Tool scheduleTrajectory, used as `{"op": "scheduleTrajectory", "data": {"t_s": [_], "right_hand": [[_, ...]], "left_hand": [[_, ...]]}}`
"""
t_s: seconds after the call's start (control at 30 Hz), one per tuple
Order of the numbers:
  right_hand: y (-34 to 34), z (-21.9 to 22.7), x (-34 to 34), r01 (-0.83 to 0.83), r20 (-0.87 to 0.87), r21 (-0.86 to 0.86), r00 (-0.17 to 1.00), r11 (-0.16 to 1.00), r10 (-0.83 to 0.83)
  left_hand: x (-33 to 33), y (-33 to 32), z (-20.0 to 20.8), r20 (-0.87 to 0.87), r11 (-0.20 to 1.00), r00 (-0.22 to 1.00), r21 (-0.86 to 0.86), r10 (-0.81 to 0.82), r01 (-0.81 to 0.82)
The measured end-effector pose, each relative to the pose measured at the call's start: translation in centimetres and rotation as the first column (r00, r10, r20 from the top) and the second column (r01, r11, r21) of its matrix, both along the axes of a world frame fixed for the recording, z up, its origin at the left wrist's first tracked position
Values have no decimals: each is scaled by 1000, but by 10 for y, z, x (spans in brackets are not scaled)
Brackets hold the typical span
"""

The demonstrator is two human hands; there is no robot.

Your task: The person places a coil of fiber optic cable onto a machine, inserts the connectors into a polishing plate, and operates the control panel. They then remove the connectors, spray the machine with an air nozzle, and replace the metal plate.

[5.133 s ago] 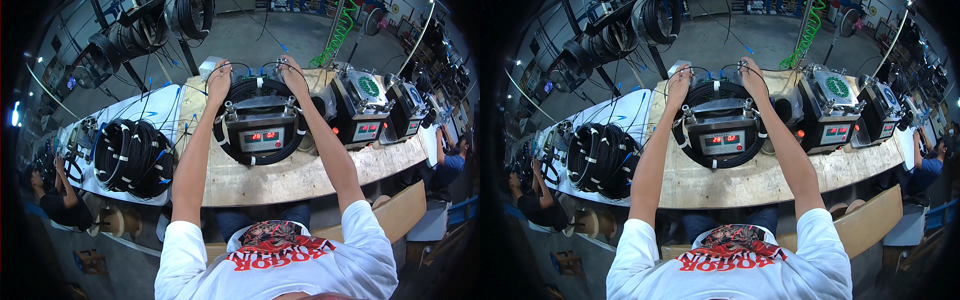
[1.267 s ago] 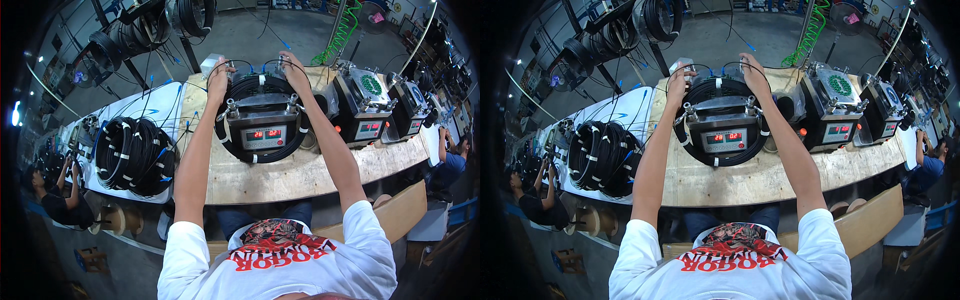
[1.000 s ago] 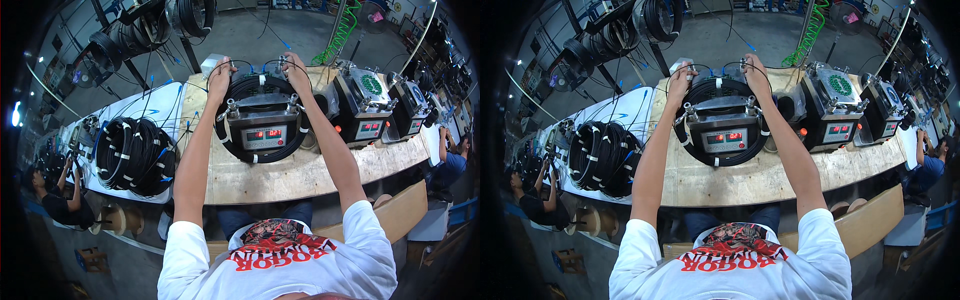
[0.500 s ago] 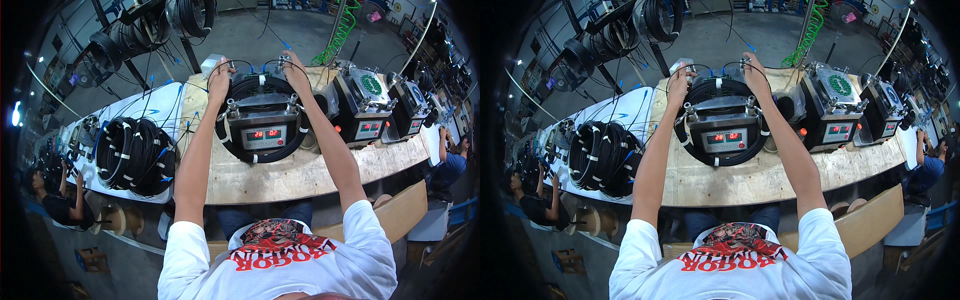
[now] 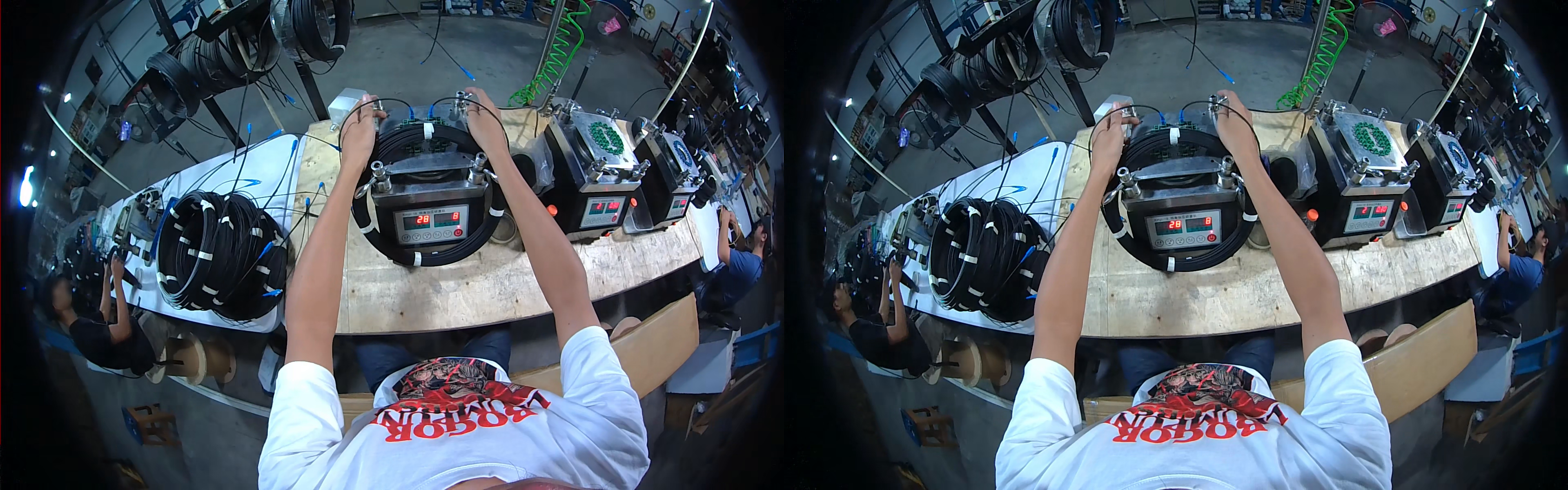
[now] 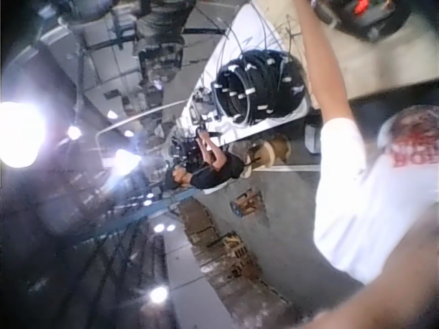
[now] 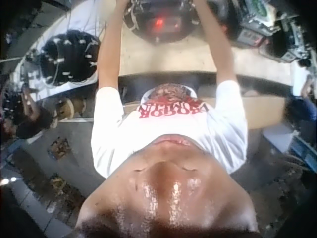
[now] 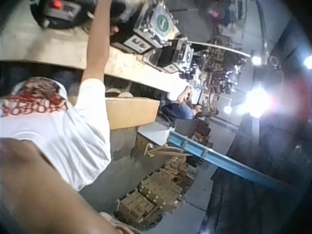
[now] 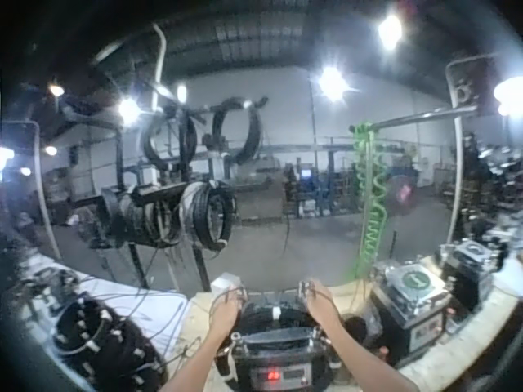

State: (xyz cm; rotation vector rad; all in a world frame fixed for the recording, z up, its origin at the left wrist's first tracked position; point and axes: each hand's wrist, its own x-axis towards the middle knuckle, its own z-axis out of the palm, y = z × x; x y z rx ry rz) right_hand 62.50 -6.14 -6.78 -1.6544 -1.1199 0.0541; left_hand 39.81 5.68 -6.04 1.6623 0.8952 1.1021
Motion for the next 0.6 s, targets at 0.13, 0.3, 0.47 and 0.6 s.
{"op": "scheduleTrajectory", "data": {"t_s": [0.13, 0.3, 0.47, 0.6], "right_hand": [[8, -13, 15, -37, 111, 155, 994, 987, 20], [15, -20, 19, 3, 59, 156, 998, 988, -12], [12, -17, 15, 69, -6, 70, 998, 995, -69], [1, -2, 3, 60, -81, 2, 995, 998, -60]], "left_hand": [[6, -1, 2, -4, 999, 1000, -42, 11, -11], [4, 0, 2, -58, 1000, 998, 9, 15, -14], [5, 1, -1, -32, 991, 999, 133, -27, 31], [3, -6, 5, -11, 999, 1000, 43, -24, 24]]}}
